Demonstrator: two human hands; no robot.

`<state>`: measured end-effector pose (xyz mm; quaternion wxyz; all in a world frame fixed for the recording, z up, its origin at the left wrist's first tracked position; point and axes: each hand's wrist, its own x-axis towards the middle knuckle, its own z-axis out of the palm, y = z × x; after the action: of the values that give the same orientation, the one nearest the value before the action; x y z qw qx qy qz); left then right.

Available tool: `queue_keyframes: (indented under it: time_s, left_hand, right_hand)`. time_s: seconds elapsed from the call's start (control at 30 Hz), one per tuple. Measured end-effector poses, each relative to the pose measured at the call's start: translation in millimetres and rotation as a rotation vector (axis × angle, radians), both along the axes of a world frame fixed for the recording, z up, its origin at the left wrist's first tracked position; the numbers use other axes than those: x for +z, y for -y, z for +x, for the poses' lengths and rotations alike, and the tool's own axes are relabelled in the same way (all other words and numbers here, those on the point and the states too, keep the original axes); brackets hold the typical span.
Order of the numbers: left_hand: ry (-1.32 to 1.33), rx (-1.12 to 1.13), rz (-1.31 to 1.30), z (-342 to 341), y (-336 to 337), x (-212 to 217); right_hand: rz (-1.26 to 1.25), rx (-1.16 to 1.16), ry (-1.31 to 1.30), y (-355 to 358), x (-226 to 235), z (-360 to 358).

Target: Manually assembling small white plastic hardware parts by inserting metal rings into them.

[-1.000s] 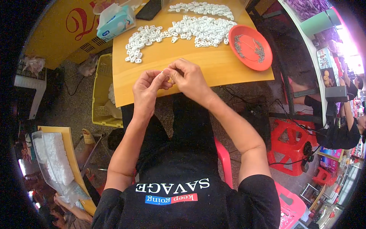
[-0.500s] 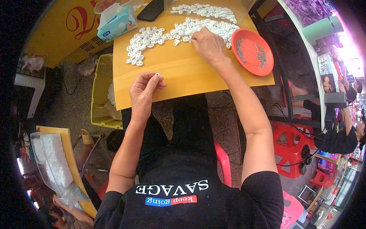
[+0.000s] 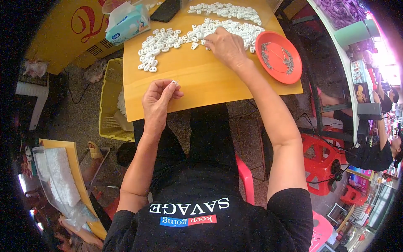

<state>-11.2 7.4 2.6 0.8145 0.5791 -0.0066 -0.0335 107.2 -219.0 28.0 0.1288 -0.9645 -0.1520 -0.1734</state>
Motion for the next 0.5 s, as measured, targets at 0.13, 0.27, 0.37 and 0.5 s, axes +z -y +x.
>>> queue_keyframes:
  time_s: [0.13,0.27,0.37,0.5]
  left_hand:
    - [-0.018,-0.010,0.007,0,1,2]
    - [-0.022,-0.004,0.014,0,0,3]
    - [-0.007,0.002,0.000,0,0,3]
    - [-0.011,0.011,-0.017,-3,1,10]
  right_hand:
    - [-0.070,0.052,-0.040,2,1,8]
    - [-0.019,0.124,-0.096,-4,6,9]
    - [0.067,0.168,-0.041,-8,3,7]
    - [0.480,0.165,-0.147,-17,8,-20]
